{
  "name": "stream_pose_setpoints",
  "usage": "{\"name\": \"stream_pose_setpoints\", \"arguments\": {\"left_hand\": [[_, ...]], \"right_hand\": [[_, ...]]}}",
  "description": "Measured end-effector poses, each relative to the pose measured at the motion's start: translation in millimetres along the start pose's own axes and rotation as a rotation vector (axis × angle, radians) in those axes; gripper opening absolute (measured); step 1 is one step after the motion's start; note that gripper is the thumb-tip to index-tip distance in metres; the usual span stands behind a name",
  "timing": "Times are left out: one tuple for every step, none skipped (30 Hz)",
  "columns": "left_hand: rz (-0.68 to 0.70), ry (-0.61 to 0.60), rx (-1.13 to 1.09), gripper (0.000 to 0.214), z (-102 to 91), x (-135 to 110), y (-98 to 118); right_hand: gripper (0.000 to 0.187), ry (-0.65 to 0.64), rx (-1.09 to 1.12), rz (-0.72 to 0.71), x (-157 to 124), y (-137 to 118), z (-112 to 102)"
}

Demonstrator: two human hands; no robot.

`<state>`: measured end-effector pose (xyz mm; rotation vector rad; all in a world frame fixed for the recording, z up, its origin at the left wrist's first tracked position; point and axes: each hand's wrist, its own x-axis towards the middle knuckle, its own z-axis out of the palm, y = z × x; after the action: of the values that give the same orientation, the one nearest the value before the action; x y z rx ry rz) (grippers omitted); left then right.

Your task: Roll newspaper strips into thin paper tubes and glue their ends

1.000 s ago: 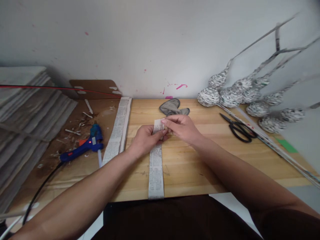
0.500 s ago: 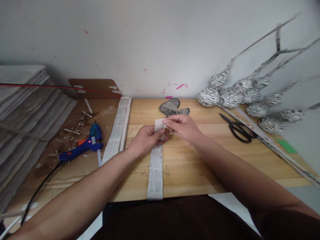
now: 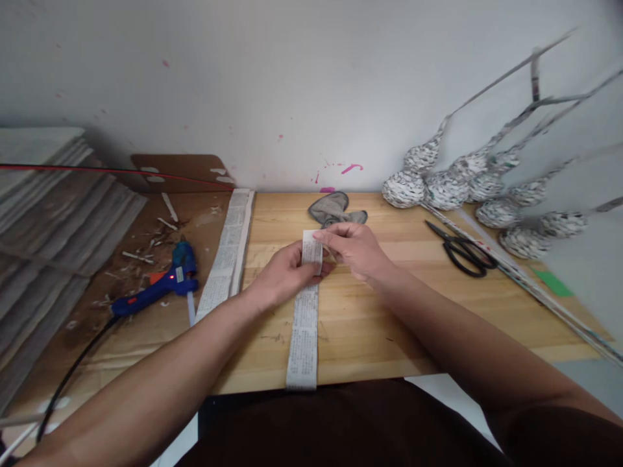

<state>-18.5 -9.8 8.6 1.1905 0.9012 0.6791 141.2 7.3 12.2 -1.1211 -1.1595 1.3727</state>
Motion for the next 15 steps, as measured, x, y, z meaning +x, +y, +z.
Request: {"name": "stream_pose_setpoints", "arguments": {"left_hand": [[0.016,-0.003,0.028,0.028,-0.2,0.1,-0.3],[0.038,-0.005,0.059,0.029,-0.7,0.4,-1.0],[0.064,-0.004,0.091,0.029,-1.3,0.7,-1.8],[0.09,0.001,0.122,0.029,-1.9,0.9,-2.7],[0.114,0.011,0.148,0.029,-2.4,1.2,-3.5],[0.134,0.024,0.169,0.029,-2.7,1.3,-4.2],[0.149,0.039,0.182,0.029,-2.7,1.3,-4.7],[0.16,0.052,0.187,0.029,-2.3,1.2,-5.1],[0.165,0.06,0.184,0.03,-1.7,1.0,-5.3],[0.165,0.065,0.173,0.031,-0.7,0.8,-5.5],[0.163,0.071,0.154,0.031,0.4,0.7,-5.7],[0.156,0.078,0.131,0.031,1.6,0.5,-5.9],[0.146,0.09,0.107,0.031,2.7,0.5,-6.1],[0.134,0.103,0.083,0.031,3.5,0.4,-6.2],[0.121,0.115,0.06,0.031,4.0,0.4,-6.2]], "right_hand": [[0.032,0.003,0.001,0.0,-0.4,-0.6,0.7],[0.032,0.003,0.003,0.001,-0.9,-1.4,1.5],[0.033,0.002,0.006,0.003,-1.3,-2.4,2.3],[0.033,0.0,0.011,0.007,-1.6,-3.5,2.9],[0.034,-0.003,0.018,0.012,-1.8,-4.4,3.4],[0.034,-0.006,0.026,0.016,-2.0,-5.1,3.8],[0.034,-0.01,0.033,0.019,-2.0,-5.5,3.9],[0.034,-0.014,0.039,0.022,-2.1,-5.5,4.0],[0.034,-0.017,0.044,0.023,-2.4,-5.1,4.1],[0.035,-0.019,0.044,0.022,-2.9,-4.5,4.4],[0.035,-0.02,0.041,0.02,-3.7,-3.9,4.9],[0.036,-0.024,0.034,0.019,-4.8,-3.4,5.7],[0.036,-0.034,0.023,0.02,-5.9,-3.2,6.6],[0.037,-0.051,0.006,0.021,-6.9,-3.3,7.3],[0.037,-0.063,-0.018,0.016,-7.2,-3.7,7.5]]}}
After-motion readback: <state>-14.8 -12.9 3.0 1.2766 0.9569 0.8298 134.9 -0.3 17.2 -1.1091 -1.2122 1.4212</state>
